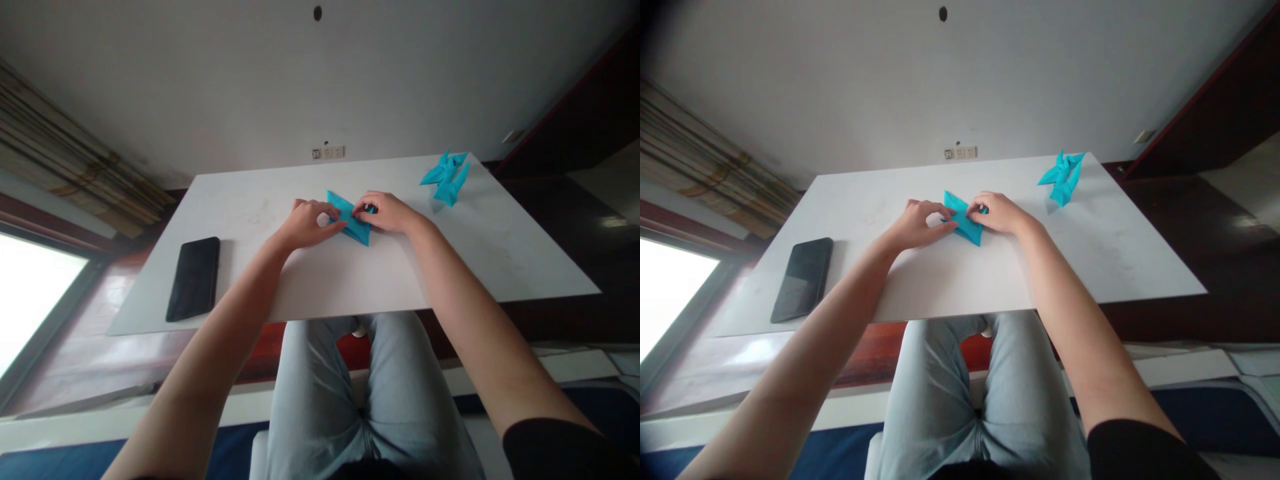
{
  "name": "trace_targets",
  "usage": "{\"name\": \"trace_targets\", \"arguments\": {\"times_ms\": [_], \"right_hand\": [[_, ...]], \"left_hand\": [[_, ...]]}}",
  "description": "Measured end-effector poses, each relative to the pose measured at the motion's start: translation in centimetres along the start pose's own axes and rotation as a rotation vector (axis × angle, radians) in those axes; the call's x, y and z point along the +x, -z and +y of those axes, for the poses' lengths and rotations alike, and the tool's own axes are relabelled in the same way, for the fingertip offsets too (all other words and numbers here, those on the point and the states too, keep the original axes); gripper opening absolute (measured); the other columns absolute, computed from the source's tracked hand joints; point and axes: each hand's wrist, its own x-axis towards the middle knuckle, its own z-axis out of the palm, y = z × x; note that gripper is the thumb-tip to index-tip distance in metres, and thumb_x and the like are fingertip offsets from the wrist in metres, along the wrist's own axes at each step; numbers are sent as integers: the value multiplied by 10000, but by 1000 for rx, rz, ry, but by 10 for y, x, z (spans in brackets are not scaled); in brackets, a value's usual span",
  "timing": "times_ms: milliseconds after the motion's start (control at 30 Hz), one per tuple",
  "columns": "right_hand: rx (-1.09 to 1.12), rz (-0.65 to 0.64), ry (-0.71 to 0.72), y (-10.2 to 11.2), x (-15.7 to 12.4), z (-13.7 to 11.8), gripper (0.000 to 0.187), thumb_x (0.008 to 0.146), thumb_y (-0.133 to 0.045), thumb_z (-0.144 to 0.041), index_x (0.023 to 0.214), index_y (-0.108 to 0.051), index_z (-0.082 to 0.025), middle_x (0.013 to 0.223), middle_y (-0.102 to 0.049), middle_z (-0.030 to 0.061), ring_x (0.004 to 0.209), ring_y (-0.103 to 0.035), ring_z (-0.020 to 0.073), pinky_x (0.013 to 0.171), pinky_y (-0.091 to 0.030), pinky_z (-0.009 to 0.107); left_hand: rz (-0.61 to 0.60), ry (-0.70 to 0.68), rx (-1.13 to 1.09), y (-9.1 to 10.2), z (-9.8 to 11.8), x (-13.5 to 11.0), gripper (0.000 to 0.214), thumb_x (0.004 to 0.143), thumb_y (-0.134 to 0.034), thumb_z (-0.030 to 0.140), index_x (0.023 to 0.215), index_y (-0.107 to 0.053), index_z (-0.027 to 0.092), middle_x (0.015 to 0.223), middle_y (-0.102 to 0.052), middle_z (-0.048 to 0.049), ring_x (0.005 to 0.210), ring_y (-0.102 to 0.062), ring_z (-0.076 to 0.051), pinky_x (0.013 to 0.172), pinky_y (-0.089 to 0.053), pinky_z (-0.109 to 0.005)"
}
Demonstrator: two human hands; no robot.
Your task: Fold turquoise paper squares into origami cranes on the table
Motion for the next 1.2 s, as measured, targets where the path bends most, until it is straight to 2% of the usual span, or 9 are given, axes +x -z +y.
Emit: {"name": "trace_targets", "arguments": {"times_ms": [200, 300, 500, 633, 767, 867, 967, 1067, 1200], "right_hand": [[17, 6, -13, -1, 0, 0, 116, 941, -770, -265, 978, -879, -253, 1105, -824, 86, 1060, -753, 295, 1012, -580, 424], [16, 9, -8, -2, 1, 2, 162, 989, -756, -368, 987, -858, -243, 1117, -811, 100, 1059, -743, 299, 1011, -571, 430], [174, 71, -72, -2, 1, 0, 787, 1050, -447, -947, 951, -796, -249, 1118, -796, 112, 1143, -719, 335, 1109, -534, 454], [291, 81, -200, 3, -3, -7, 973, 967, -256, -1090, 958, -745, -248, 1032, -796, 99, 1091, -696, 337, 1030, -530, 433], [243, 70, -180, 2, -2, -7, 819, 916, -548, -1048, 1015, -723, -254, 1032, -785, 85, 994, -665, 309, 918, -506, 411], [138, 67, -126, -1, 0, -4, 546, 929, -741, -791, 977, -695, -249, 988, -750, 77, 907, -628, 280, 856, -468, 400], [96, 81, -108, -4, 1, -2, 349, 968, -714, -576, 883, -632, -248, 895, -701, 55, 847, -594, 254, 807, -428, 381], [58, 112, -114, -6, 1, -4, 357, 990, -702, -523, 798, -584, -246, 837, -680, 49, 833, -593, 244, 778, -407, 370], [61, 112, -134, -6, 2, -9, 343, 1026, -694, -544, 892, -726, -229, 955, -790, 88, 908, -674, 285, 808, -446, 380]], "left_hand": [[-46, -17, 5, 5, 0, -2, 274, 916, -830, 345, 1188, -847, 309, 1308, -896, -23, 1275, -821, -322, 1333, -411, -561], [-58, -57, 0, 4, -1, -2, 213, 899, -842, 312, 1110, -840, 292, 1314, -895, -30, 1286, -821, -324, 1294, -469, -536], [3, -77, -136, 1, -12, 0, 105, 1018, -739, 338, 1046, -713, 240, 1180, -896, -79, 1123, -857, -263, 1006, -643, -389], [64, -41, -123, -3, -20, 0, 119, 1032, -684, 303, 1112, -622, 241, 1094, -852, -74, 1042, -850, -250, 860, -641, -341], [162, -46, -101, -10, -29, 3, 313, 960, -661, 207, 1258, -578, 247, 1187, -795, -65, 885, -794, -192, 787, -624, -325], [208, -72, -92, -12, -31, 4, 428, 939, -639, 169, 1352, -558, 249, 1257, -766, -74, 851, -751, -168, 801, -625, -330], [176, -86, -50, -10, -26, 3, 381, 965, -589, 137, 1332, -585, 242, 1275, -776, -84, 974, -770, -198, 885, -638, -355], [146, -139, -25, -5, -17, 1, 336, 1002, -531, 114, 1297, -626, 243, 1408, -769, -108, 1166, -776, -238, 980, -647, -386], [154, -177, -10, -1, -9, -1, 305, 1024, -534, 133, 1285, -643, 246, 1529, -728, -130, 1215, -767, -256, 990, -655, -396]]}}
